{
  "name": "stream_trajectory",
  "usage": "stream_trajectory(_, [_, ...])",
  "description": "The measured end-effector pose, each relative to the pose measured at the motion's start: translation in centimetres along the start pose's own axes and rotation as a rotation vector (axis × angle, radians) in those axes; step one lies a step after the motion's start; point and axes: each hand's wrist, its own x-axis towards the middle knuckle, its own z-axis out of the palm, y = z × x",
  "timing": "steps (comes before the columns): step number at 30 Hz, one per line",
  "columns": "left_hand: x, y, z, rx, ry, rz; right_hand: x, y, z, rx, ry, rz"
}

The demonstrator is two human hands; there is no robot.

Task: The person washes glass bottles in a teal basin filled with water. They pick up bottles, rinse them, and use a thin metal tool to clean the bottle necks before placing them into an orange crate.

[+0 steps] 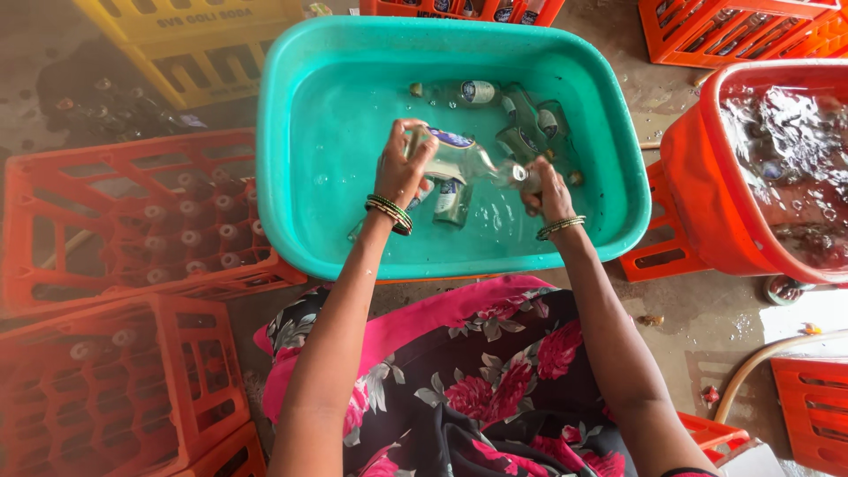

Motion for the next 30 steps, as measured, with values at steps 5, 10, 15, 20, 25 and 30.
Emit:
stream_trajectory(5, [0.7,-1.8,0.7,0.459,0.116,0.114,-0.4,-0.9,0.3,-0.133,-0.035,0.143])
stream_trajectory(10, [2.2,-3.8,-0.5,0.754,0.162,-0.102,-2.2,-2.9,2.0,-0.124,-0.096,-0.023])
stream_trajectory(15, [2.0,-4.3,-0.7,0.342,-0.255,-0.341,-2.0,-2.9,1.8,-0.173,0.100,-0.441])
stream_trajectory(20, [0.1,-3.7,2.1,0.192,-0.375,-0.373,-1.2,-2.3,0.4,-0.108,0.369,-0.258])
stream_trajectory(25, [-0.4,-3.1,2.4,0.105,-0.326,-0.332,-2.2,-2.5,-0.4,-0.140,0.363,-0.338])
stream_trajectory(30, [-0.3,-3.7,3.0,0.079,-0.288,-0.356,-1.8,-2.7,-0.6,-0.158,0.314,-0.291])
